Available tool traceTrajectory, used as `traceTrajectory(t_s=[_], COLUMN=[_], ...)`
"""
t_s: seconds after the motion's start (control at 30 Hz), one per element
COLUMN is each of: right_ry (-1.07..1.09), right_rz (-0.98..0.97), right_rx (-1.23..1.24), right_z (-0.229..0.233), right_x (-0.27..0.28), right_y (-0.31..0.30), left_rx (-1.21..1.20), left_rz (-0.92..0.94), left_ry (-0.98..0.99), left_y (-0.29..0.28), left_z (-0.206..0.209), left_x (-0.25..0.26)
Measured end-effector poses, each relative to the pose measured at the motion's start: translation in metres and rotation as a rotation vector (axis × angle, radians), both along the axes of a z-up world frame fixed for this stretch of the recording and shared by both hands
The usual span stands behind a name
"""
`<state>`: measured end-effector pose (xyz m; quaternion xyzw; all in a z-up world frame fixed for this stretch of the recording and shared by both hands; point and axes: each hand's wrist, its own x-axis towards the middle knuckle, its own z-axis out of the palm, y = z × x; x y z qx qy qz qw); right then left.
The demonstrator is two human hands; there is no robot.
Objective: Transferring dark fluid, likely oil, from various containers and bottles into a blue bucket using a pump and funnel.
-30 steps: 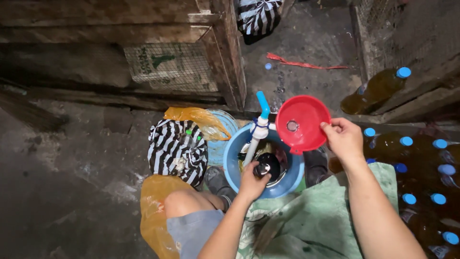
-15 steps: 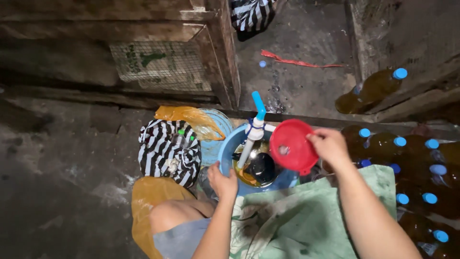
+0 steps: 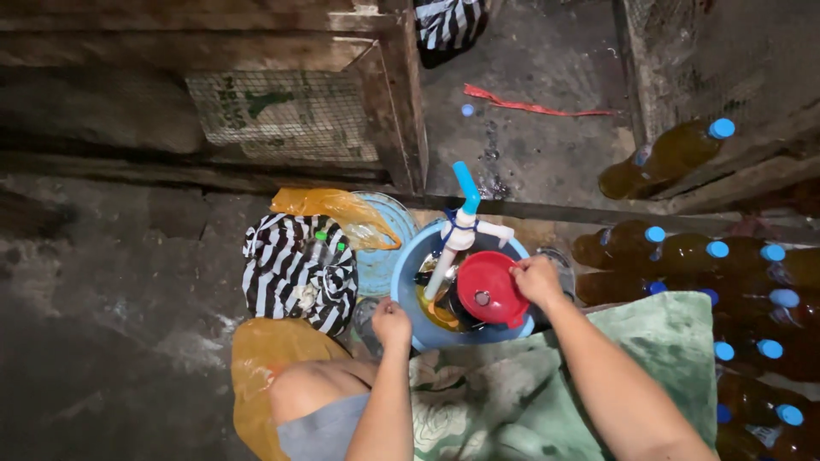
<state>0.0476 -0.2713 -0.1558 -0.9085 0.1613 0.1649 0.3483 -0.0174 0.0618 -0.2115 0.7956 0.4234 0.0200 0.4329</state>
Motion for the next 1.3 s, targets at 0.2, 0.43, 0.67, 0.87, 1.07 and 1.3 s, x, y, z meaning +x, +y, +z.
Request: traceTrajectory(t_s=[0.2,0.43,0.67,0.87,1.07,1.3], right_ry=[-0.049,-0.039,-0.072,-0.111,-0.174,-0.362], right_rz=[-0.05,-0.111,-0.151,-0.185,-0.173,-0.049], right_rx=[-0.051,-0.051,-0.051,-0.029,-0.031,-0.144], right_z=[0.014,0.042,0.1,0.184,0.214,0.205], right_x=[0.0,-0.002,0.011,0.046,0.105,0.182], right_y=[-0.001,-0.003,-0.024,-0.046,-0.085,-0.12], left_rx=[-0.501,-0.676,-0.787,-1.143,-1.356,-1.332], left_rz=[0.21,0.27,0.274,0.191,0.039,-0.02], left_ry=[-0.292,-0.323,-0.33,-0.417,-0.497,-0.515], left_y=[0.0,-0.002,-0.015,-0.034,-0.056,-0.086], left_z=[-0.022,-0.012,0.09,0.168,0.176,0.195], left_x=[-0.001,0.012,0.047,0.093,0.153,0.23])
